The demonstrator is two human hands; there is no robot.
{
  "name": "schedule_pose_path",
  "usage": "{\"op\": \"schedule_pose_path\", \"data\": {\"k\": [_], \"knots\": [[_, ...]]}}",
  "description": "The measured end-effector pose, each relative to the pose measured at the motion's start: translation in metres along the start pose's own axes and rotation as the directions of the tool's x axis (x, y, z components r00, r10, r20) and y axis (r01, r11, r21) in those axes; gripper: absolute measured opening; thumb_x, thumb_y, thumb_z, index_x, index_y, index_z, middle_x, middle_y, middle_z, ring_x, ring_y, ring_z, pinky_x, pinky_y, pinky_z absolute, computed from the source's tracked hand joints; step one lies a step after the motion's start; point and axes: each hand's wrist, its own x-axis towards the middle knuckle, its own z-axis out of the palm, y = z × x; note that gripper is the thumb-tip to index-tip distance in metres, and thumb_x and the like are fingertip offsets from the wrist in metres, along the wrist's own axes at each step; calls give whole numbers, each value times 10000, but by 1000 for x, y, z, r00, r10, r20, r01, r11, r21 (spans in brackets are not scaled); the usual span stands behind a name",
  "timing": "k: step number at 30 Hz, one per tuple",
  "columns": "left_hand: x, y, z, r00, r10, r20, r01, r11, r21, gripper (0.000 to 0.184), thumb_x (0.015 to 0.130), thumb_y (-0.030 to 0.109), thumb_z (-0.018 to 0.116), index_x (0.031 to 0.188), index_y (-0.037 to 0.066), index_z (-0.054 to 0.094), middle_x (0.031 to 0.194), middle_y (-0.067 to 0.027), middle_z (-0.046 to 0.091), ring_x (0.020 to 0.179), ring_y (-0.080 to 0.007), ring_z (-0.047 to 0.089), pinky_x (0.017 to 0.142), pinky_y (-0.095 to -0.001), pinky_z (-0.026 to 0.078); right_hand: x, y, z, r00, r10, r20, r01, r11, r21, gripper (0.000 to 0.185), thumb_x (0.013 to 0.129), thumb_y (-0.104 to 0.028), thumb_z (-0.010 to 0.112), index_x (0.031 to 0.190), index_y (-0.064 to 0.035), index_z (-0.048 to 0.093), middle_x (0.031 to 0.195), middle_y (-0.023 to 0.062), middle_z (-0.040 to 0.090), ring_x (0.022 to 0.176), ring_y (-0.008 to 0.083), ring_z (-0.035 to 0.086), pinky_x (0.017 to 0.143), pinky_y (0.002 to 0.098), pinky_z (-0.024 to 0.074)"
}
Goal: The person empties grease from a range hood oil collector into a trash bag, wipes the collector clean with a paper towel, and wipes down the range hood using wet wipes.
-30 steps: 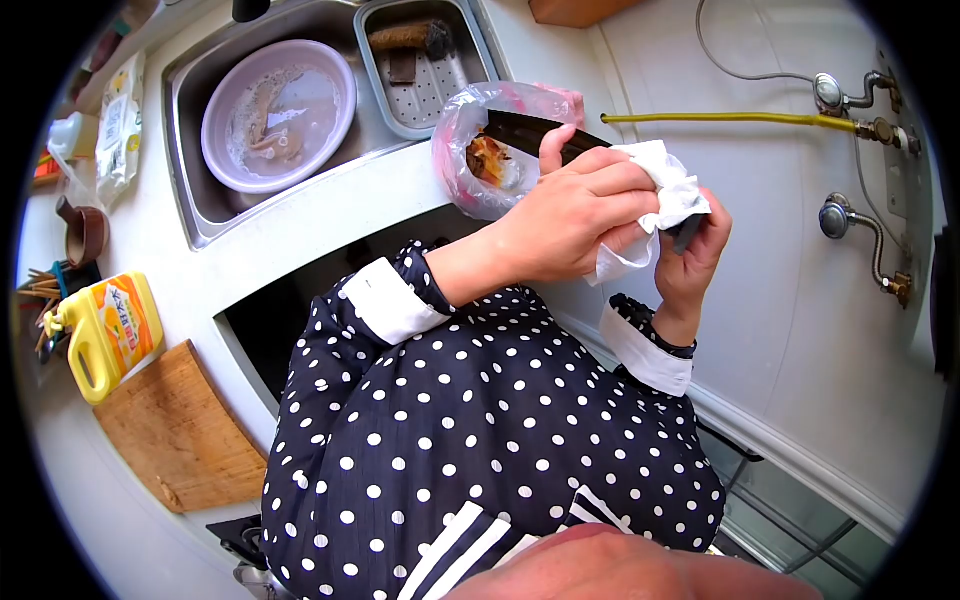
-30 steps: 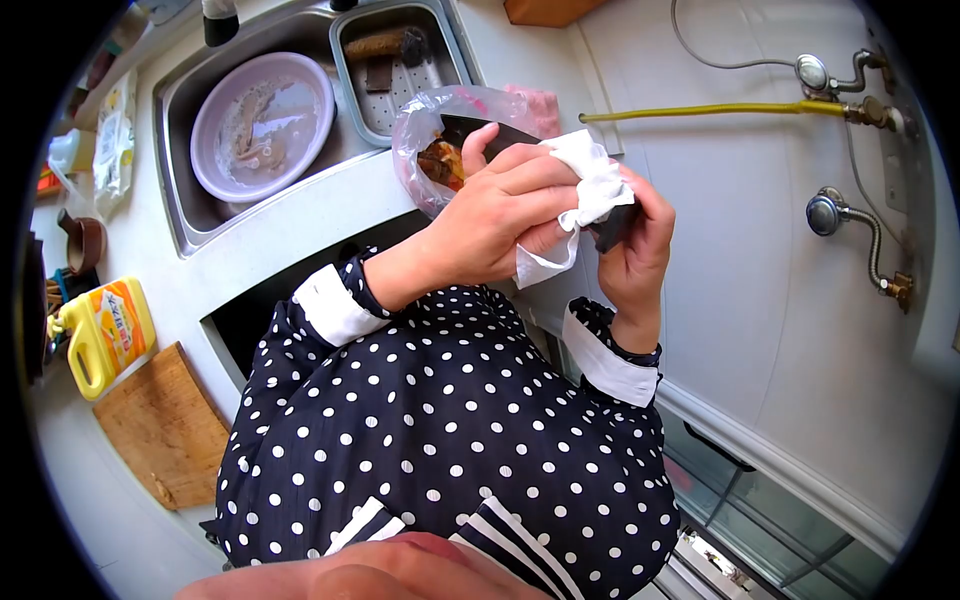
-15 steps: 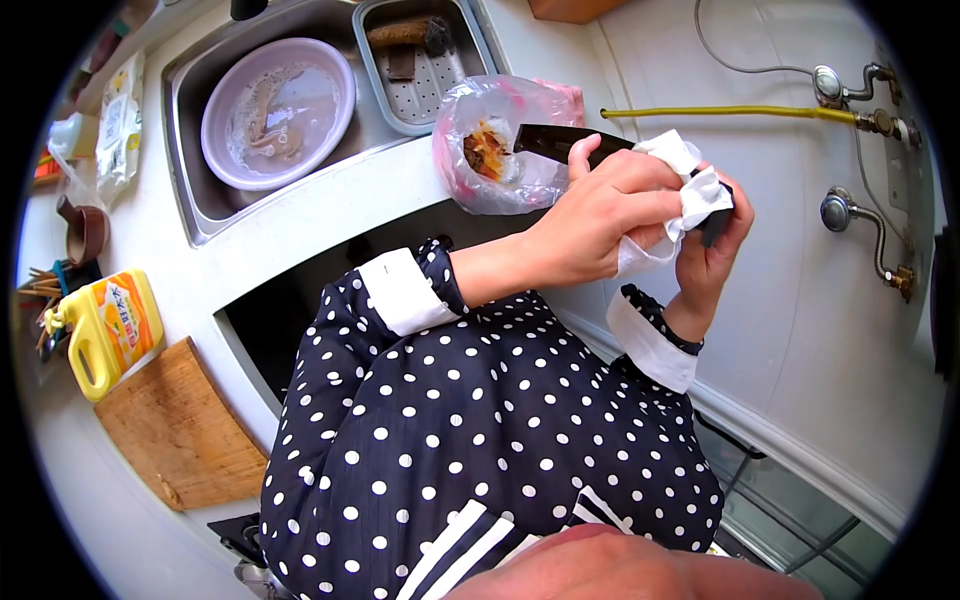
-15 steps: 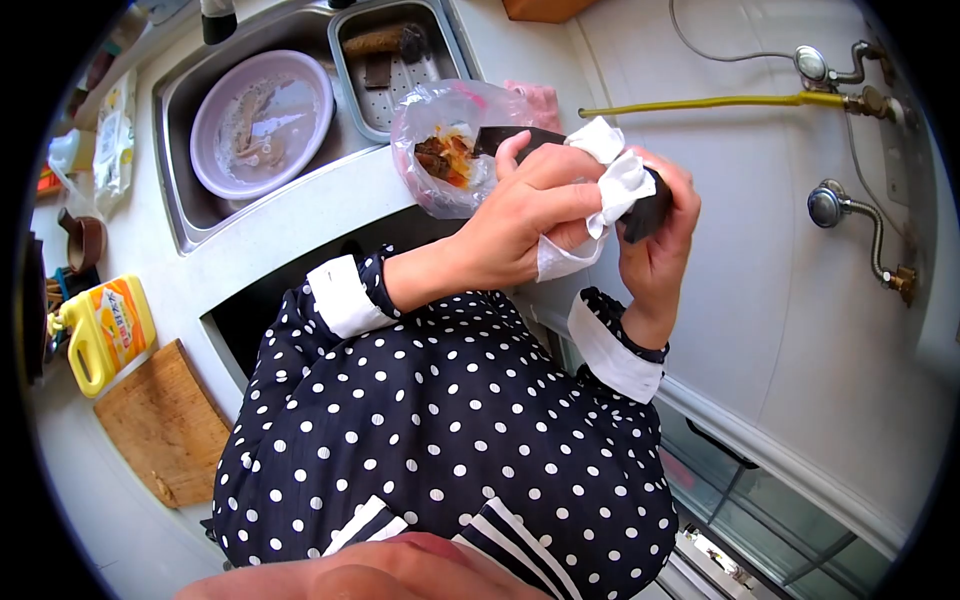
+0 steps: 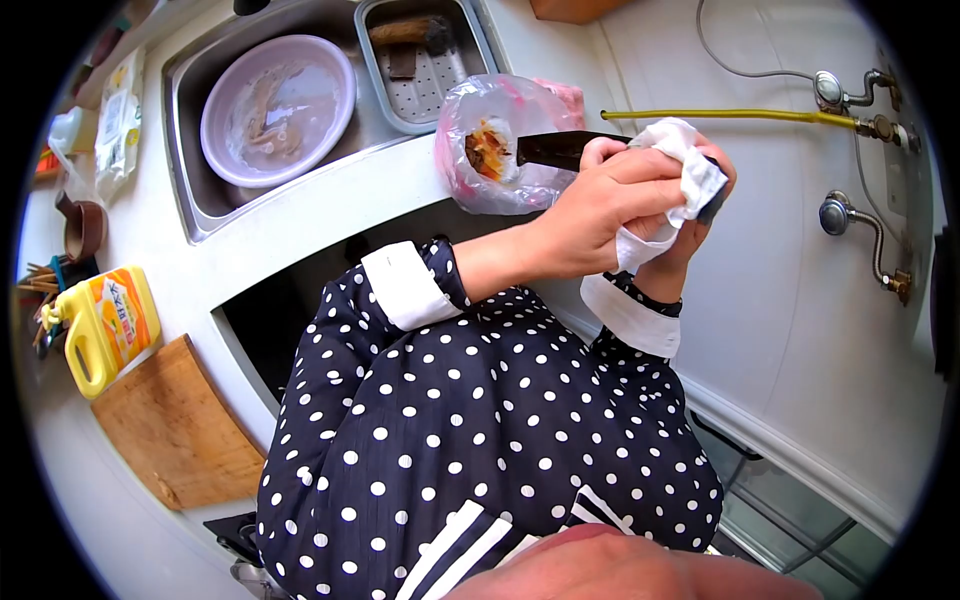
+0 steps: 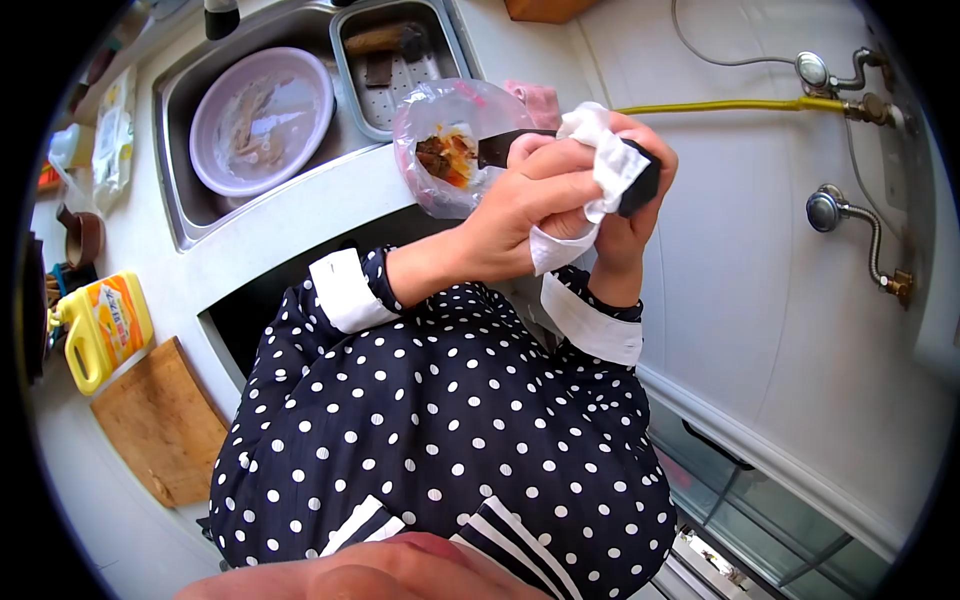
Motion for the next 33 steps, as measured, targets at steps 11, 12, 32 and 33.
{"op": "schedule_pose_path", "data": {"k": [11,12,32,33], "knots": [[5,7,-25,977,-28,212,-31,962,271,361,652,37,632,983,171,581,1030,45,534,993,-159,551,965,-607,114,-5,6,14,979,-65,-195,98,981,165,667,766,-547,616,1149,-54,381,1117,164,500,1014,259,516,875,385,429],[4,8,-26,977,-27,211,-34,959,282,347,662,41,623,982,168,581,1027,44,534,990,-158,551,967,-612,102,-4,4,14,976,-77,-201,113,978,175,666,766,-547,616,1144,-51,382,1116,168,501,1009,260,518,873,388,430],[-14,-27,-40,975,-183,126,126,922,366,262,780,60,535,1033,120,569,1031,-3,553,1042,-195,528,986,-584,66,43,-19,5,950,-254,-184,289,935,205,559,828,-532,533,1115,-70,405,1069,121,485,950,230,509,817,416,503],[-15,-29,-38,979,-191,71,160,936,313,254,792,60,528,1036,118,568,1028,-9,555,1044,-203,527,987,-577,76,44,-19,5,951,-246,-188,282,939,199,556,830,-530,530,1118,-72,402,1073,122,482,951,229,508,822,421,502]]}}
